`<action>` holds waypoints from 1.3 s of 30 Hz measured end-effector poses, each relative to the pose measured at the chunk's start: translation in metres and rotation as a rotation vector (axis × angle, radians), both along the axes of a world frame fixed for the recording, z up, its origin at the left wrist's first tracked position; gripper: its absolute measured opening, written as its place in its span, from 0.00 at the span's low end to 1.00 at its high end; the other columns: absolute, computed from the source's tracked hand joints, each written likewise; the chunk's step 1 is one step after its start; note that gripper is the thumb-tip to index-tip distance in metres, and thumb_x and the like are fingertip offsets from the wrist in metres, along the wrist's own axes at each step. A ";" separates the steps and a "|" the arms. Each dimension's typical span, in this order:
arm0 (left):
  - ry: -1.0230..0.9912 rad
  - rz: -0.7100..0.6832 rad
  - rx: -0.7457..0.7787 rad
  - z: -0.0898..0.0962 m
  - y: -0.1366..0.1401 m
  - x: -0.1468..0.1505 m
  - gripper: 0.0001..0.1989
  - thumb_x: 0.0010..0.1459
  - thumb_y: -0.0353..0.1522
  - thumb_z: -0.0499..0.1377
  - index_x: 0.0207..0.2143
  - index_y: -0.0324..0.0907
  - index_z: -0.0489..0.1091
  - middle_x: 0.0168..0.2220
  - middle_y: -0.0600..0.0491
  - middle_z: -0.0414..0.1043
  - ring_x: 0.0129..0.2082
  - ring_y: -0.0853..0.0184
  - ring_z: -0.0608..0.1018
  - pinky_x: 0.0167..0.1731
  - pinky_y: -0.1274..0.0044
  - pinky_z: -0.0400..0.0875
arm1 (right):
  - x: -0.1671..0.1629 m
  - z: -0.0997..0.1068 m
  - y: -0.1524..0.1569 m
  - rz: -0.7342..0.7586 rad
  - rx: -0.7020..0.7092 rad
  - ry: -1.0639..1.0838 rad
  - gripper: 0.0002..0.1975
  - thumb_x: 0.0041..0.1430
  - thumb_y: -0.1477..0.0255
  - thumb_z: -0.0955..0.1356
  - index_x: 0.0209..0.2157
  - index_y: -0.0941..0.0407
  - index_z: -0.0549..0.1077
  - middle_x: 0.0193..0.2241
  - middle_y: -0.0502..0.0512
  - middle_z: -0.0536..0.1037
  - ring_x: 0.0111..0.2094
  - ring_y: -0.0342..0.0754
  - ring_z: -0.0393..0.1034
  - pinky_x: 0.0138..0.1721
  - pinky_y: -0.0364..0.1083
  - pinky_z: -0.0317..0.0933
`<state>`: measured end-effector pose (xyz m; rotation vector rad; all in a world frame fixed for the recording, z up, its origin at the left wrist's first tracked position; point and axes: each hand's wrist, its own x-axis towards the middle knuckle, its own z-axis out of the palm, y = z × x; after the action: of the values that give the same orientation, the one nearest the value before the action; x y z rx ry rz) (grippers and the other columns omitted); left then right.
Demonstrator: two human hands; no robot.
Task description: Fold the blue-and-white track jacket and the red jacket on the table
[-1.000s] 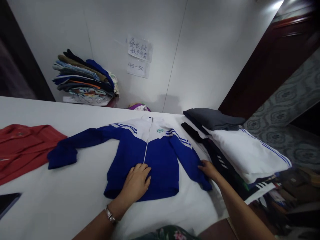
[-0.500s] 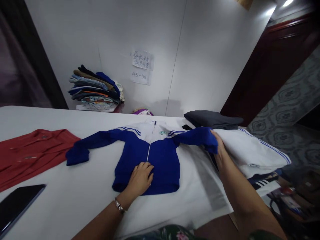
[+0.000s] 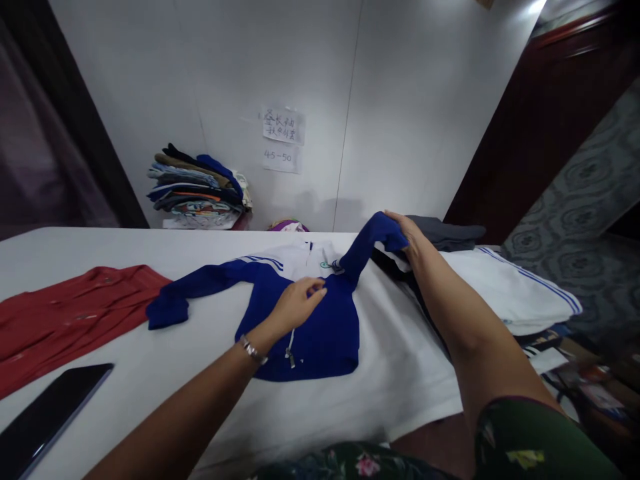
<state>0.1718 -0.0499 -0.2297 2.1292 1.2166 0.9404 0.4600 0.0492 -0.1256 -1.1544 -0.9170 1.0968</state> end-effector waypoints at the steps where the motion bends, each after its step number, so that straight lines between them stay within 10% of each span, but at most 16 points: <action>1: -0.072 -0.023 -0.003 0.013 0.009 0.010 0.16 0.57 0.39 0.54 0.45 0.42 0.71 0.40 0.50 0.73 0.36 0.66 0.74 0.40 0.74 0.68 | -0.007 0.003 0.000 0.052 -0.016 0.009 0.08 0.60 0.72 0.64 0.28 0.60 0.68 0.18 0.50 0.71 0.21 0.43 0.68 0.29 0.42 0.67; 7: -0.308 -0.233 -0.271 0.067 0.050 0.075 0.32 0.50 0.41 0.63 0.55 0.40 0.60 0.44 0.45 0.72 0.36 0.64 0.75 0.36 0.71 0.71 | -0.050 0.012 -0.017 0.332 0.011 0.045 0.03 0.60 0.76 0.64 0.33 0.61 0.69 0.18 0.48 0.70 0.19 0.41 0.65 0.23 0.38 0.62; 14: -0.615 -0.151 -0.434 0.070 0.076 0.111 0.13 0.54 0.31 0.59 0.42 0.35 0.68 0.38 0.43 0.74 0.34 0.65 0.76 0.38 0.65 0.72 | -0.031 -0.009 -0.050 0.260 0.229 0.048 0.19 0.58 0.72 0.67 0.52 0.54 0.66 0.37 0.50 0.76 0.37 0.41 0.71 0.39 0.41 0.66; 18: -0.799 -0.075 -0.514 0.072 0.103 0.120 0.07 0.56 0.32 0.57 0.35 0.35 0.68 0.31 0.46 0.73 0.31 0.65 0.76 0.40 0.63 0.72 | -0.012 -0.066 -0.074 0.063 0.124 -0.007 0.21 0.56 0.71 0.67 0.52 0.54 0.65 0.48 0.55 0.73 0.44 0.45 0.71 0.40 0.44 0.68; 23: -0.943 -0.138 -0.543 0.084 0.137 0.131 0.07 0.53 0.33 0.61 0.30 0.38 0.67 0.29 0.49 0.73 0.32 0.65 0.76 0.43 0.65 0.71 | -0.024 -0.165 -0.111 0.172 -0.343 -0.154 0.34 0.53 0.73 0.69 0.60 0.60 0.55 0.45 0.65 0.72 0.33 0.48 0.73 0.25 0.45 0.69; 28: -1.021 -0.083 -0.559 0.095 0.164 0.136 0.06 0.54 0.33 0.60 0.31 0.40 0.67 0.30 0.50 0.72 0.34 0.66 0.75 0.45 0.66 0.70 | -0.047 -0.215 -0.124 0.326 -0.358 -0.144 0.41 0.51 0.70 0.70 0.63 0.59 0.49 0.37 0.58 0.73 0.23 0.45 0.70 0.19 0.45 0.67; 39: -1.337 0.067 -0.486 0.106 0.216 0.055 0.04 0.48 0.29 0.58 0.28 0.43 0.64 0.31 0.52 0.70 0.36 0.65 0.73 0.44 0.67 0.69 | -0.094 -0.188 -0.120 0.365 -0.068 -0.666 0.38 0.49 0.69 0.69 0.62 0.57 0.57 0.31 0.52 0.73 0.28 0.45 0.66 0.29 0.44 0.63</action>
<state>0.2268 0.1664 -0.1234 0.7101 0.6500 1.4899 0.3660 -0.0705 -0.3140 -1.4813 -1.6676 1.0426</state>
